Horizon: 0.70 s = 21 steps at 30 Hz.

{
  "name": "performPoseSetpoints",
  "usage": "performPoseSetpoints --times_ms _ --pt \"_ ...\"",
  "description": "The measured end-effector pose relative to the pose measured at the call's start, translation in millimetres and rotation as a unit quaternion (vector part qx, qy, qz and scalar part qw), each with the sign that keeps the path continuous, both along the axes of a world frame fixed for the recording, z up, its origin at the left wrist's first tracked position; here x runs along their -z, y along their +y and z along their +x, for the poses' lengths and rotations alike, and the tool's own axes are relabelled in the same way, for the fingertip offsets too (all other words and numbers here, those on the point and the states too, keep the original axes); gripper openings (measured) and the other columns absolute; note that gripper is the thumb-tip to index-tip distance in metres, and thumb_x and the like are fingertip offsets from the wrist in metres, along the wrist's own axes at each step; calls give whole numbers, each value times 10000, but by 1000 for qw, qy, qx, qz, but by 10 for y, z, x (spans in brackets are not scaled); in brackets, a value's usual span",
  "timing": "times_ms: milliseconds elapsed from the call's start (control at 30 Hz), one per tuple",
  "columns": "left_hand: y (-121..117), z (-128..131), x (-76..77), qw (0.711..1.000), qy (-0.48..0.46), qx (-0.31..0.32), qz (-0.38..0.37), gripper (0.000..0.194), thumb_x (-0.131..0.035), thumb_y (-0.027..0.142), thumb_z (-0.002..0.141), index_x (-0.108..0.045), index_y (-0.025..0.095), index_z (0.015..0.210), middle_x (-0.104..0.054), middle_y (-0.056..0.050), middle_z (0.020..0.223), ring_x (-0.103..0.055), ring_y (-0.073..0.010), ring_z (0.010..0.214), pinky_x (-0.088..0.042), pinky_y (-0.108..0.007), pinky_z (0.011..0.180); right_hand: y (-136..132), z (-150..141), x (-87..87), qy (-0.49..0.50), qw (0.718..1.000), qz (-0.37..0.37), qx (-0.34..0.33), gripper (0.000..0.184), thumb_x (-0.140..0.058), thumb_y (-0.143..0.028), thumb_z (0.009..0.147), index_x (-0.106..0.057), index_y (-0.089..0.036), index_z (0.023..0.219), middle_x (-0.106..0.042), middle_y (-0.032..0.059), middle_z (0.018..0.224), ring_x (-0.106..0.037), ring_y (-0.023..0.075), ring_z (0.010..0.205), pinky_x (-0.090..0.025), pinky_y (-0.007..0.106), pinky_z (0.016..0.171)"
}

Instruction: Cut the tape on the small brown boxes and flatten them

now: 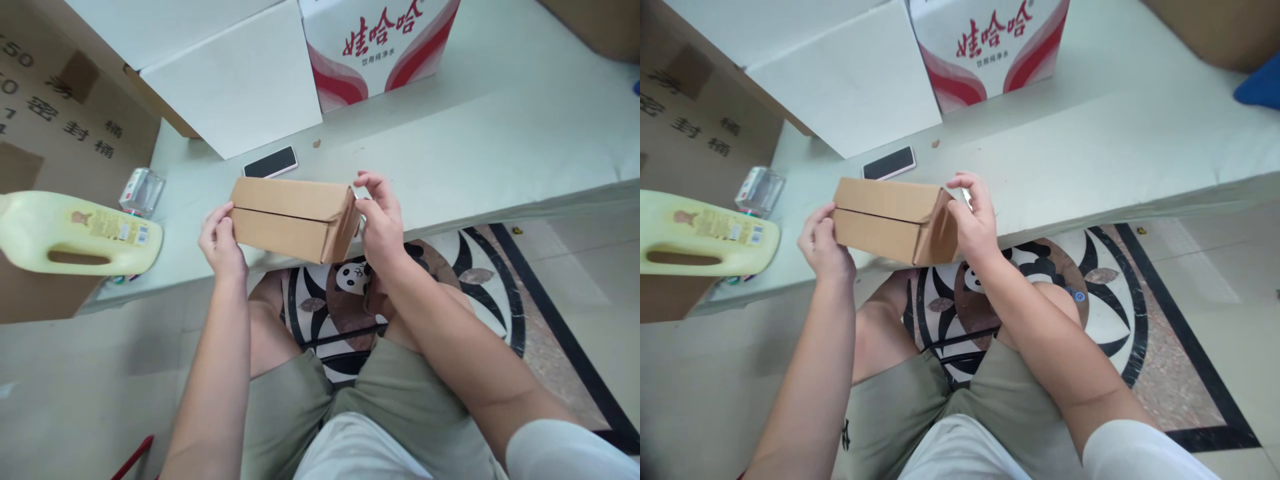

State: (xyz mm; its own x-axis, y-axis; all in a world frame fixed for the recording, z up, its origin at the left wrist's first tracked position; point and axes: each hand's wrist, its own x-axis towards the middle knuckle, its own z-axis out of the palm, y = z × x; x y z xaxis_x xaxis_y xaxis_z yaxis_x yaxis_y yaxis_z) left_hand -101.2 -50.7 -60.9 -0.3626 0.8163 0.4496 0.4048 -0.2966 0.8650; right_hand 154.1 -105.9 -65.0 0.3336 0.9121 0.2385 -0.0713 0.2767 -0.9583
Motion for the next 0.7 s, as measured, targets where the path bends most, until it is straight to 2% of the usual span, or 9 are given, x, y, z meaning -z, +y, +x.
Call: performPoseSetpoints --times_ms 33,100,167,233,333,467,567,633,700 --pt "-1 -14 -13 999 -43 -7 -6 281 -535 187 842 -732 105 1024 -701 -98 1127 -647 -175 1086 -504 -303 1026 16 1 19 7 999 -47 -8 326 -534 -282 851 -578 -271 1175 -565 82 1435 -463 291 1446 -357 544 1226" --pt "8 -38 -52 990 -139 -21 -24 267 -538 178 820 -705 102 1014 -702 -74 1061 -637 -140 968 -516 -251 894 44 -13 52 16 991 -115 -66 469 -568 -338 854 -513 -282 1316 -535 99 1495 -450 310 1463 -364 568 1223" --pt "21 -56 -96 976 -212 -30 -38 259 -535 165 801 -686 122 1007 -690 -32 977 -611 -110 873 -492 -211 774 58 -49 74 37 984 -127 -117 546 -566 -401 867 -460 -292 1391 -520 104 1526 -445 314 1478 -388 569 1216" --pt "22 -58 -120 968 -245 -27 -55 251 -542 191 801 -672 147 1012 -678 -3 925 -601 -106 833 -473 -205 709 56 -98 84 73 985 -89 -127 595 -530 -442 884 -399 -308 1450 -472 93 1582 -408 295 1522 -427 539 1202" --pt "-28 -14 -78 954 -274 -4 -120 241 -614 323 799 -669 167 974 -697 -4 914 -631 -141 845 -494 -229 681 29 -154 75 106 985 -11 -138 602 -467 -442 905 -353 -323 1484 -393 62 1657 -366 258 1564 -459 503 1194" --pt "-205 130 85 924 -300 44 -235 355 -625 506 779 -698 173 878 -737 -50 860 -677 -196 807 -529 -257 630 -43 -124 20 6 988 36 -147 623 -485 -371 890 -398 -332 1505 -307 5 1725 -241 263 1626 -324 533 1297" --pt "-379 261 168 874 -337 85 -339 509 -611 634 788 -737 171 961 -773 -89 913 -714 -222 798 -557 -276 616 -95 -55 -32 -70 987 48 -136 647 -527 -365 896 -403 -347 1531 -230 -29 1759 -110 277 1661 -233 557 1331" --pt "-490 339 172 856 -354 100 -362 591 -587 684 819 -748 160 1042 -792 -121 998 -745 -252 866 -598 -310 679 -114 -30 -50 -86 985 62 -133 630 -549 -394 916 -411 -343 1528 -212 -17 1765 -91 285 1665 -217 556 1335" --pt "-582 397 142 850 -369 101 -362 660 -534 732 862 -754 151 1086 -799 -140 1041 -761 -275 920 -626 -336 726 -116 -30 -44 -84 986 71 -126 576 -560 -439 940 -445 -339 1495 -219 7 1760 -133 291 1658 -241 542 1329"
